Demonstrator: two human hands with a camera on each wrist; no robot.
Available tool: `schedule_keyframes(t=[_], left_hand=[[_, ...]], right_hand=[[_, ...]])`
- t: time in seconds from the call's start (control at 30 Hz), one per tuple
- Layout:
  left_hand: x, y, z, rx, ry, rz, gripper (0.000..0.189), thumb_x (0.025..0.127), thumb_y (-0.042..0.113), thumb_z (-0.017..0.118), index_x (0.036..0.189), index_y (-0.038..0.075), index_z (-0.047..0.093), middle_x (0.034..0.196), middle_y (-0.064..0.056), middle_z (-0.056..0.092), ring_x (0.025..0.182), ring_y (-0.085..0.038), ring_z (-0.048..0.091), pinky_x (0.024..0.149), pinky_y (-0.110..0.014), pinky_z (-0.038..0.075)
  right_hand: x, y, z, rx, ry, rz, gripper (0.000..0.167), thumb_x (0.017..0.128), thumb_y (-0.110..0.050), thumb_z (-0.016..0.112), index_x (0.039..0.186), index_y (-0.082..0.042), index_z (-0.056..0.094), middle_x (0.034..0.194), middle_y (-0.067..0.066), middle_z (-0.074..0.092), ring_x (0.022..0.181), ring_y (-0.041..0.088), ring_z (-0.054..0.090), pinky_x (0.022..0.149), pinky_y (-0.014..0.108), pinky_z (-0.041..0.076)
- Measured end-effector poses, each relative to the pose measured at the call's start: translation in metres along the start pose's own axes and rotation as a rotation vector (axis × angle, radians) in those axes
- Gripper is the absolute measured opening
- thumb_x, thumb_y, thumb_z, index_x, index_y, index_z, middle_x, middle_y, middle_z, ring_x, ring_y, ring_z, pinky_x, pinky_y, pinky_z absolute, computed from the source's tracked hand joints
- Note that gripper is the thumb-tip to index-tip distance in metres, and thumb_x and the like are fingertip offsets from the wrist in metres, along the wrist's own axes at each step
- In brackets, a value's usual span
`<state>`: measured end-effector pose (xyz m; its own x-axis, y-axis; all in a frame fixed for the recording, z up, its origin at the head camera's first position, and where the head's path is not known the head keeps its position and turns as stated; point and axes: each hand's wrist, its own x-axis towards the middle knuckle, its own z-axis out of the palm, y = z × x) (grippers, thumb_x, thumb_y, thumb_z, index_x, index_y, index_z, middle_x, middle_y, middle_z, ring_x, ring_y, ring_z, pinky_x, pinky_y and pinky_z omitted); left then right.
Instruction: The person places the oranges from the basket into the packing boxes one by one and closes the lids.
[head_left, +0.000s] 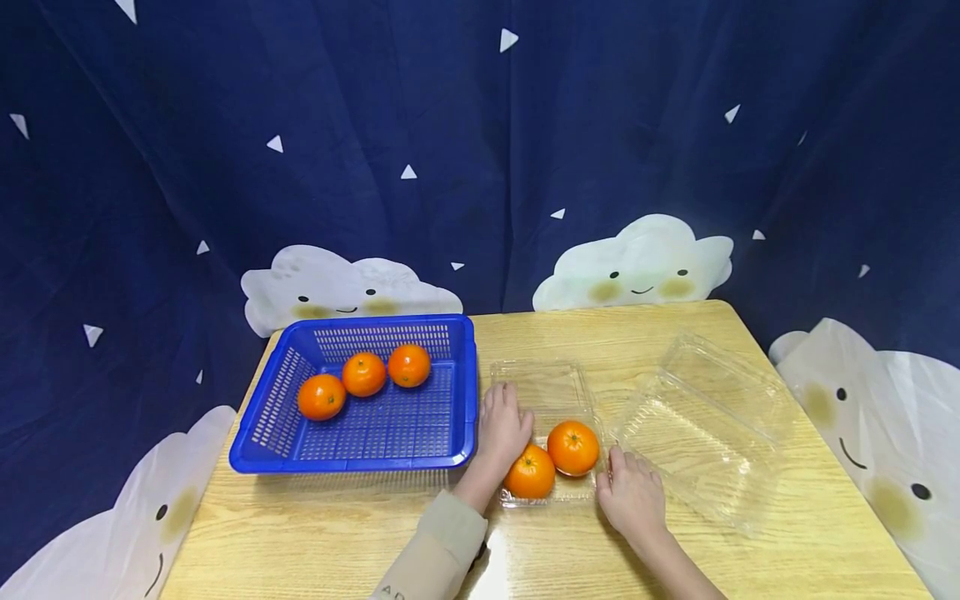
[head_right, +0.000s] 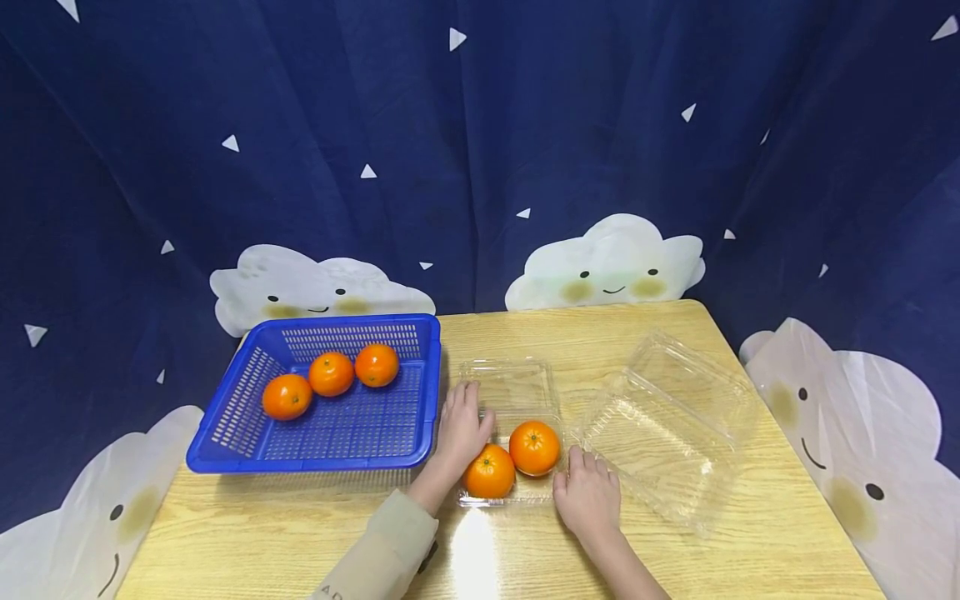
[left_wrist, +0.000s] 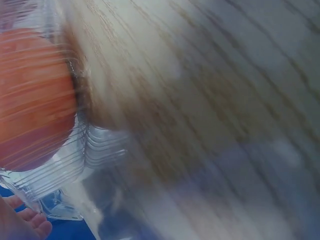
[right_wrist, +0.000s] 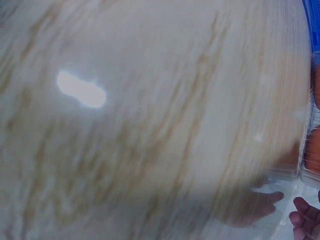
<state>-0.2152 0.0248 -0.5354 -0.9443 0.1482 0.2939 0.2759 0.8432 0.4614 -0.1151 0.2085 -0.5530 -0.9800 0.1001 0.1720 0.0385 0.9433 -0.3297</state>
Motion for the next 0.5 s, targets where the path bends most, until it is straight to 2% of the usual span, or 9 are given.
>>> schedule_keyframes(t=[0.13, 0.37, 0.5], left_hand=[[0.0028, -0.003, 0.0034, -0.005, 0.004, -0.025, 0.049, 0.084, 0.023, 0.057, 0.123, -0.003, 0.046, 0.122, -0.019, 0.047, 0.118, -0.032, 0.041, 0.103, -0.042, 0.03], [0.0044, -0.0065, 0.0076, -0.127, 0.001, -0.081, 0.055, 0.084, 0.02, 0.058, 0.129, -0.007, 0.04, 0.134, -0.028, 0.037, 0.126, -0.039, 0.033, 0.105, -0.044, 0.027], [0.0045, -0.0077, 0.0095, -0.166, 0.038, -0.094, 0.056, 0.083, 0.017, 0.059, 0.127, -0.012, 0.04, 0.129, -0.03, 0.039, 0.123, -0.041, 0.036, 0.104, -0.045, 0.03]], right_hand=[[0.0002, 0.0003, 0.0001, 0.0, 0.004, 0.0, 0.015, 0.08, -0.019, 0.053, 0.086, -0.006, 0.048, 0.073, 0.008, 0.05, 0.073, 0.029, 0.048, 0.061, 0.038, 0.035], [0.0001, 0.001, 0.0016, 0.0, 0.012, -0.004, 0.017, 0.08, -0.019, 0.053, 0.088, -0.005, 0.049, 0.075, 0.01, 0.051, 0.075, 0.031, 0.049, 0.061, 0.04, 0.036], [0.0001, 0.0011, 0.0019, 0.002, 0.014, -0.006, 0.016, 0.08, -0.019, 0.053, 0.088, -0.005, 0.049, 0.074, 0.009, 0.051, 0.074, 0.03, 0.049, 0.061, 0.039, 0.035]])
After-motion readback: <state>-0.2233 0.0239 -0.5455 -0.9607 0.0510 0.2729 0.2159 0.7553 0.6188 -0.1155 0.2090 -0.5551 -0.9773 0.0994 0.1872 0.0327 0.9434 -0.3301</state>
